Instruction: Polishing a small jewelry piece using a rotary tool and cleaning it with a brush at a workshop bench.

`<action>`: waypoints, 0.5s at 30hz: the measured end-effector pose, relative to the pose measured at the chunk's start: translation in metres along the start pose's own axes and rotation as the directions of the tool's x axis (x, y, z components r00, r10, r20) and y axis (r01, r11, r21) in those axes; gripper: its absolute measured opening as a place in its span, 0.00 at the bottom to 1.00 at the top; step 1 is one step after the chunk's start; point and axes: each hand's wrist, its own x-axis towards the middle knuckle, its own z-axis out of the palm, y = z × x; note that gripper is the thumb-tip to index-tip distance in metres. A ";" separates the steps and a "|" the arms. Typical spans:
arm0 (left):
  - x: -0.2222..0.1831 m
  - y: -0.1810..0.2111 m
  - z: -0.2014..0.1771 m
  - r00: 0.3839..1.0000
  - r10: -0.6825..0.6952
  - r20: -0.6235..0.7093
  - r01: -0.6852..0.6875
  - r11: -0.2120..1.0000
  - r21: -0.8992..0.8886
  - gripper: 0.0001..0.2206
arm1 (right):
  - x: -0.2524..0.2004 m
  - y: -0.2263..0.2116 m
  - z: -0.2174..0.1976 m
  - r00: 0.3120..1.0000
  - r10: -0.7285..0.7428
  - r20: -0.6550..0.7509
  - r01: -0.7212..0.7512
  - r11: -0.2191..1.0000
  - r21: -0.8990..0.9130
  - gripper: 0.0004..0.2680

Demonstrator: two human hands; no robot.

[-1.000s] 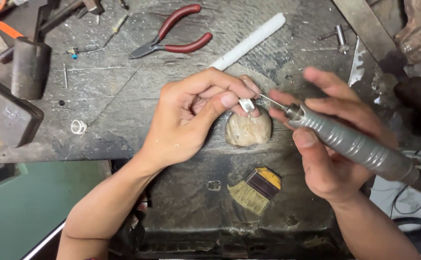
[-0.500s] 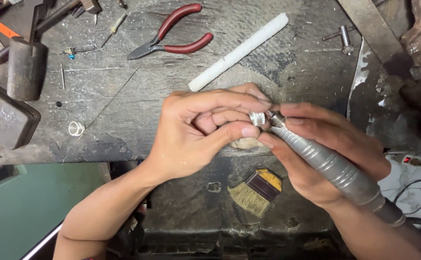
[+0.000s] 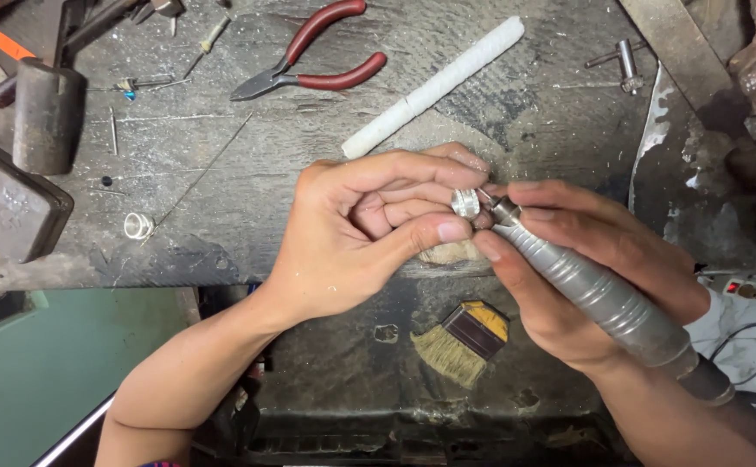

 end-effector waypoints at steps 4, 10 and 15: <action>0.000 0.001 0.000 1.000 -0.020 -0.004 0.020 1.000 0.000 0.15 | -0.001 0.002 0.001 1.000 -0.012 -0.018 0.013 1.000 0.015 0.14; 0.002 0.001 -0.001 1.000 -0.026 -0.004 0.026 0.999 -0.025 0.13 | 0.002 -0.001 0.000 1.000 0.009 -0.004 -0.009 0.999 -0.041 0.13; 0.003 0.006 -0.002 0.998 -0.051 0.021 0.051 0.998 -0.027 0.13 | 0.003 -0.005 -0.002 1.000 0.021 0.021 -0.020 0.999 -0.046 0.13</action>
